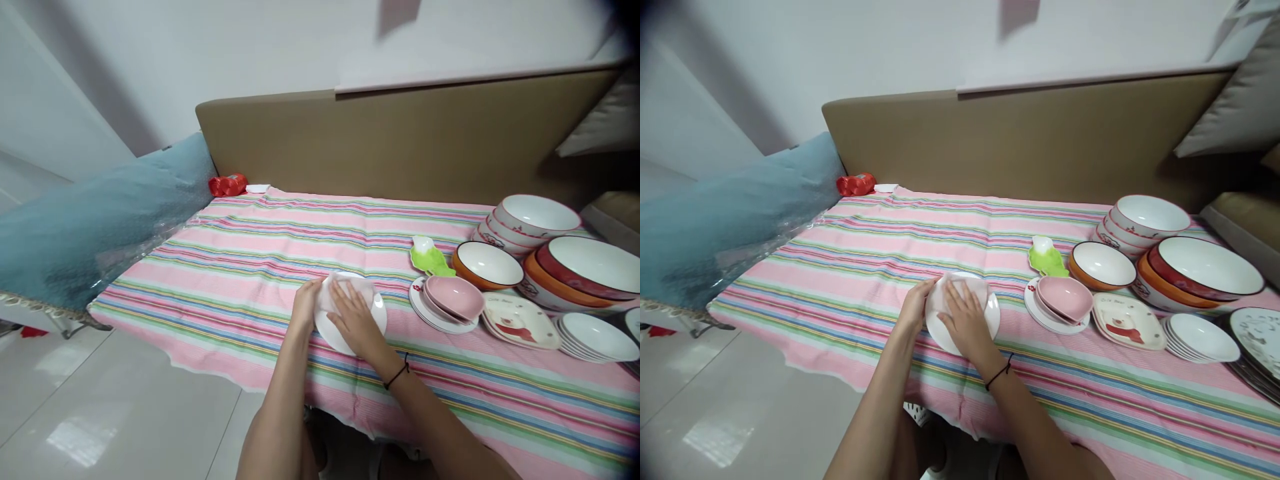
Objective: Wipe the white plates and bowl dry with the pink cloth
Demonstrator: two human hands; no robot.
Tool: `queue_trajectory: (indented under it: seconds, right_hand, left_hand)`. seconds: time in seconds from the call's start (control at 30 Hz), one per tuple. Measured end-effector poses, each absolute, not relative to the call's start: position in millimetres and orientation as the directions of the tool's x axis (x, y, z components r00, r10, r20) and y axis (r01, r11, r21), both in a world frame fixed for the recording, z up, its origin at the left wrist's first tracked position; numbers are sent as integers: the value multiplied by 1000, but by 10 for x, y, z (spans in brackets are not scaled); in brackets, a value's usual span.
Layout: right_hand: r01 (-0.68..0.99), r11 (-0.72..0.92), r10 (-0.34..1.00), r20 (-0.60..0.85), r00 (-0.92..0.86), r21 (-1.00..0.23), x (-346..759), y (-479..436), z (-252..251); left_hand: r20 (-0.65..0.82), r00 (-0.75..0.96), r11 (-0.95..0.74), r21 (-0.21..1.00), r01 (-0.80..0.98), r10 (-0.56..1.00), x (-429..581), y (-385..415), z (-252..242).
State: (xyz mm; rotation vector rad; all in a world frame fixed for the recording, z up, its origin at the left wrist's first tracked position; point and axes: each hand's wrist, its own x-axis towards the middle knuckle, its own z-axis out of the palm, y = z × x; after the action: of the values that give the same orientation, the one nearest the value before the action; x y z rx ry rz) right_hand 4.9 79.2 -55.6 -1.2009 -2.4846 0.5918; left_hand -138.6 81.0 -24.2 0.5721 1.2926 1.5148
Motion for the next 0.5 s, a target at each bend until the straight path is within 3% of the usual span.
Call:
queue_trajectory:
  seconds: [0.13, 0.2, 0.33, 0.5]
  right_hand:
    - [807, 302, 948, 75, -308, -507, 7, 874, -652]
    - [765, 371, 912, 50, -407, -526, 15, 866, -621]
    - [563, 590, 689, -2, -725, -579, 101, 757, -453]
    - [469, 622, 523, -113, -845, -628, 314, 663, -282]
  left_hand:
    - [-293, -375, 179, 934, -308, 880, -1367, 811, -218]
    - [-235, -367, 148, 957, -250, 900, -1379, 800, -207]
    - [-146, -330, 131, 989, -68, 933, -1425, 780, -175]
    - [-64, -374, 96, 993, 68, 925, -1408, 770, -157]
